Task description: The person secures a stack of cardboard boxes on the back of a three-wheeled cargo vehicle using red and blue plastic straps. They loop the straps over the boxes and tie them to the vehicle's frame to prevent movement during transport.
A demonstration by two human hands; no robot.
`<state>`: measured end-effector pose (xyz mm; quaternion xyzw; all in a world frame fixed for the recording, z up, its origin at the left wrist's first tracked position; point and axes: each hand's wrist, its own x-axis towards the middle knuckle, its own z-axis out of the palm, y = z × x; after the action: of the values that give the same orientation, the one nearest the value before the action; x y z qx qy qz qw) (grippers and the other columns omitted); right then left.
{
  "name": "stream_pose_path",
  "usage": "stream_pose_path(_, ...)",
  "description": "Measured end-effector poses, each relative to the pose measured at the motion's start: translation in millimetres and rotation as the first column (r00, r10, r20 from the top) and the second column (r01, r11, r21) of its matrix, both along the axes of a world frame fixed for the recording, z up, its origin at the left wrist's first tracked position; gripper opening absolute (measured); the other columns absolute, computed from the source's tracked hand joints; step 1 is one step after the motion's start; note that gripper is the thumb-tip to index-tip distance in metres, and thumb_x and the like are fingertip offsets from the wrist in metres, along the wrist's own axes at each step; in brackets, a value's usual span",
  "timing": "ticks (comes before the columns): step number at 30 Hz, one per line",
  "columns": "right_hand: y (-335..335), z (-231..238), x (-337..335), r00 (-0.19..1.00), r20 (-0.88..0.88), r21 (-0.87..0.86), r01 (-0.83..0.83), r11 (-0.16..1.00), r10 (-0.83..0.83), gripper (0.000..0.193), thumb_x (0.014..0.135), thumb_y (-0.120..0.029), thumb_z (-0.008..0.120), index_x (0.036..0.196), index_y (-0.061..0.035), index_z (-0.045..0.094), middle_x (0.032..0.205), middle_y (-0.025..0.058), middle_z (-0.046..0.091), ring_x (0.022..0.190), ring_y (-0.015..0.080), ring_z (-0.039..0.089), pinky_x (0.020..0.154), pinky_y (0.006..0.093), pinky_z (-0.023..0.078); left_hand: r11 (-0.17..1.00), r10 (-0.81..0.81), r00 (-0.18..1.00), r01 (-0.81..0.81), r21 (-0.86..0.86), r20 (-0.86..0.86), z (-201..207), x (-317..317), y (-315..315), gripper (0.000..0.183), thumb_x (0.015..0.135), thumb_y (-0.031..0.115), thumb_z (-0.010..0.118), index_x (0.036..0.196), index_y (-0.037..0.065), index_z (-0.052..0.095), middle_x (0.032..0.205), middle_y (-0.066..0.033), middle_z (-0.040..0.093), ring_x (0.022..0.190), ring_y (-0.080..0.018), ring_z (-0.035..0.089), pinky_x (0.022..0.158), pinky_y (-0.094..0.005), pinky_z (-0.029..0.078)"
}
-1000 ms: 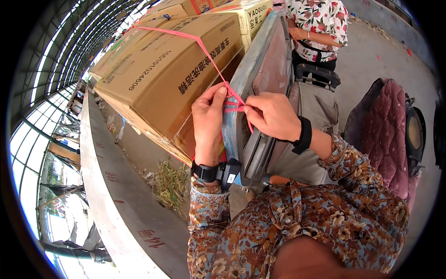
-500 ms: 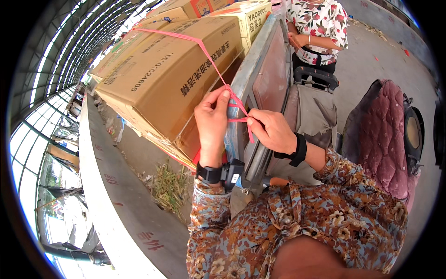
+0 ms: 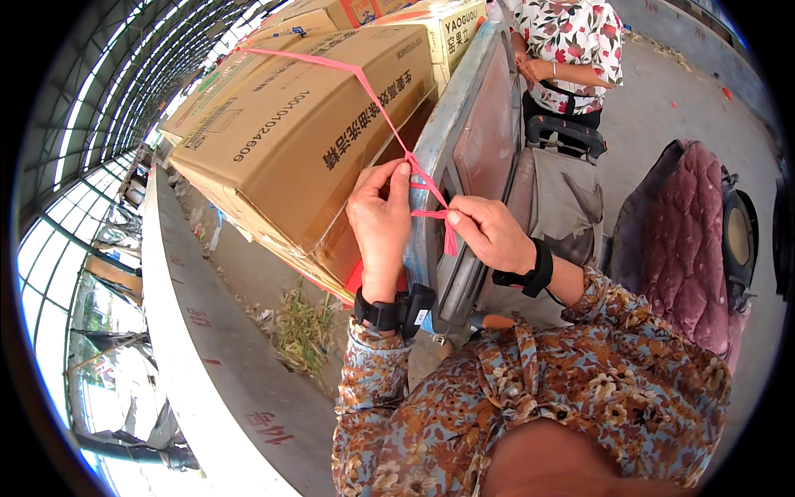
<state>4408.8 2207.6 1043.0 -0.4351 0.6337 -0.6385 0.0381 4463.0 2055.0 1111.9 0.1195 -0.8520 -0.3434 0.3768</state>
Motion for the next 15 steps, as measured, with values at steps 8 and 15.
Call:
stream_pose_path(8, -14.3, -13.3, 2.1, 0.999, -0.01, -0.05, -0.044, 0.998, 0.043, 0.022, 0.096, -0.022, 0.053, 0.088, -0.0017, 0.058, 0.069, 0.0149, 0.053, 0.065, 0.0331, 0.054, 0.059, 0.039, 0.043, 0.991, -0.086, 0.996, 0.088, 0.102, -0.02, 3.7, -8.6, -5.3, 0.017, 0.093, 0.013, 0.062, 0.098, -0.002, 0.07, 0.081, -0.0077, 0.061, 0.075, -0.0143, 0.057, 0.071, -0.0269, 0.045)
stream_pose_path(15, 6.3, -32.2, -4.4, 0.992, 0.12, -0.065, 0.043, 0.997, -0.035, 0.018, 0.094, -0.017, 0.057, 0.104, -0.0037, 0.065, 0.079, 0.0114, 0.061, 0.069, 0.023, 0.058, 0.065, 0.0325, 0.046, 0.95, -0.135, 0.991, 0.128, 0.284, 0.008, 2.3, 16.7, 4.7, 0.028, 0.093, 0.007, 0.058, 0.12, 0.0, 0.062, 0.108, -0.008, 0.061, 0.091, -0.0149, 0.057, 0.081, -0.0285, 0.047)
